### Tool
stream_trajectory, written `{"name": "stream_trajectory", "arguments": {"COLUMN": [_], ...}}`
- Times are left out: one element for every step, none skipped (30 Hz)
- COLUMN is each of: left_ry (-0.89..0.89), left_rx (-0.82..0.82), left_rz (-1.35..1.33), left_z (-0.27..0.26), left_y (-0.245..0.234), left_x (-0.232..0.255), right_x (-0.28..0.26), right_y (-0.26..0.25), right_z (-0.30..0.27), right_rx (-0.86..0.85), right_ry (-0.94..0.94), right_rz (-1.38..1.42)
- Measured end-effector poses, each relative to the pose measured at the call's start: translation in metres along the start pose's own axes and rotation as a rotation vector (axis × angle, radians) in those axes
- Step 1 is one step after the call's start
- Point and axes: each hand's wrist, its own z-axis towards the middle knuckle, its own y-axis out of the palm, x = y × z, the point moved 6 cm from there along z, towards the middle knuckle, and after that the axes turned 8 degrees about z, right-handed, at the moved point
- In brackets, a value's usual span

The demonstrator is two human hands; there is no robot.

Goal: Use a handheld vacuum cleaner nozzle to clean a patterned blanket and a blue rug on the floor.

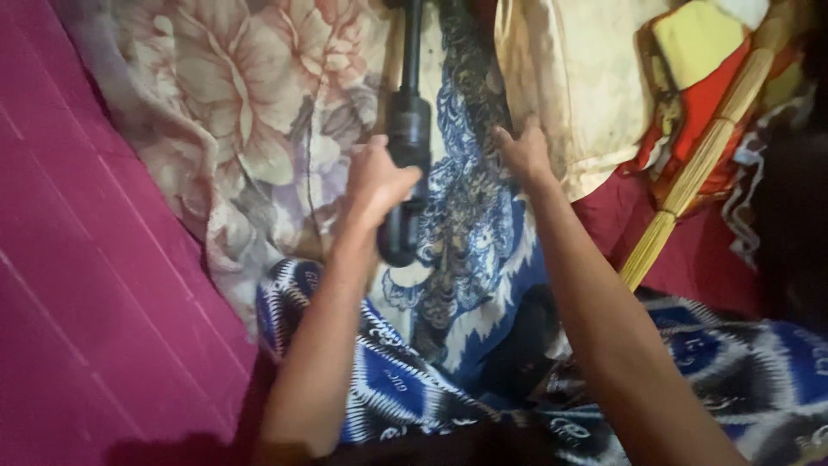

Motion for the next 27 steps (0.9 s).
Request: {"name": "stream_trajectory", "arguments": {"left_ry": [0.003, 0.041, 0.080, 0.078, 0.152, 0.231, 0.234, 0.259, 0.283, 0.283, 0.278, 0.267, 0.260, 0.240, 0.220, 0.215, 0.193, 0.181, 0.186, 0.198, 0.209, 0.207, 0.232, 0.255, 0.250, 0.253, 0.257], "left_rx": [0.007, 0.031, 0.056, 0.058, 0.109, 0.151, 0.145, 0.161, 0.177, 0.178, 0.179, 0.171, 0.163, 0.164, 0.165, 0.159, 0.126, 0.112, 0.124, 0.115, 0.105, 0.111, 0.123, 0.118, 0.108, 0.118, 0.128], "left_rz": [-0.005, 0.007, 0.018, 0.019, 0.086, 0.145, 0.140, 0.151, 0.162, 0.158, 0.171, 0.187, 0.186, 0.207, 0.228, 0.234, 0.254, 0.268, 0.267, 0.301, 0.335, 0.339, 0.364, 0.393, 0.400, 0.408, 0.417], "left_z": [0.000, 0.000, 0.001, 0.004, 0.007, 0.008, 0.006, 0.008, 0.009, 0.008, 0.007, 0.006, 0.006, 0.008, 0.010, 0.002, -0.005, -0.006, -0.003, 0.000, 0.003, 0.005, 0.006, 0.001, -0.005, -0.002, -0.001], "left_y": [-0.001, -0.005, -0.008, -0.010, -0.013, -0.011, -0.006, -0.005, -0.004, -0.003, -0.002, 0.000, 0.001, -0.001, -0.003, -0.006, -0.009, -0.012, -0.015, -0.016, -0.017, -0.022, -0.026, -0.028, -0.028, -0.033, -0.038], "left_x": [-0.003, -0.006, -0.009, -0.017, -0.019, -0.018, -0.013, -0.007, -0.001, 0.003, 0.007, 0.010, 0.013, 0.016, 0.019, 0.020, 0.020, 0.025, 0.022, 0.019, 0.016, 0.015, 0.015, 0.013, 0.009, 0.011, 0.014], "right_x": [0.004, 0.011, 0.019, 0.026, 0.027, 0.031, 0.002, -0.025, -0.052, -0.044, -0.033, -0.019, -0.027, -0.040, -0.052, -0.046, -0.038, -0.033, -0.030, -0.031, -0.031, -0.034, -0.029, -0.020, -0.007, 0.004, 0.015], "right_y": [-0.011, -0.017, -0.023, -0.051, -0.083, -0.121, -0.166, -0.205, -0.243, -0.244, -0.249, -0.251, -0.227, -0.195, -0.164, -0.138, -0.110, -0.084, -0.084, -0.082, -0.080, -0.098, -0.117, -0.137, -0.148, -0.162, -0.177], "right_z": [0.009, 0.017, 0.026, 0.034, 0.043, 0.049, 0.049, 0.060, 0.070, 0.085, 0.101, 0.115, 0.104, 0.099, 0.093, 0.071, 0.050, 0.040, 0.038, 0.036, 0.033, 0.048, 0.061, 0.063, 0.068, 0.087, 0.106], "right_rx": [0.002, -0.025, -0.053, -0.054, -0.012, 0.034, 0.035, -0.024, -0.082, -0.082, -0.041, -0.011, -0.020, -0.082, -0.143, -0.151, -0.195, -0.223, -0.214, -0.182, -0.149, -0.149, -0.138, -0.136, -0.144, -0.129, -0.114], "right_ry": [-0.009, 0.066, 0.141, 0.140, 0.022, -0.092, -0.088, 0.002, 0.093, 0.091, 0.151, 0.217, 0.221, 0.181, 0.140, 0.146, 0.168, 0.175, 0.166, 0.095, 0.025, 0.021, 0.155, 0.303, 0.313, 0.353, 0.393], "right_rz": [-0.001, -0.090, -0.180, -0.178, -0.376, -0.583, -0.591, -0.602, -0.613, -0.617, -0.564, -0.513, -0.517, -0.553, -0.588, -0.585, -0.568, -0.550, -0.548, -0.438, -0.328, -0.322, -0.313, -0.305, -0.301, -0.270, -0.239]}}
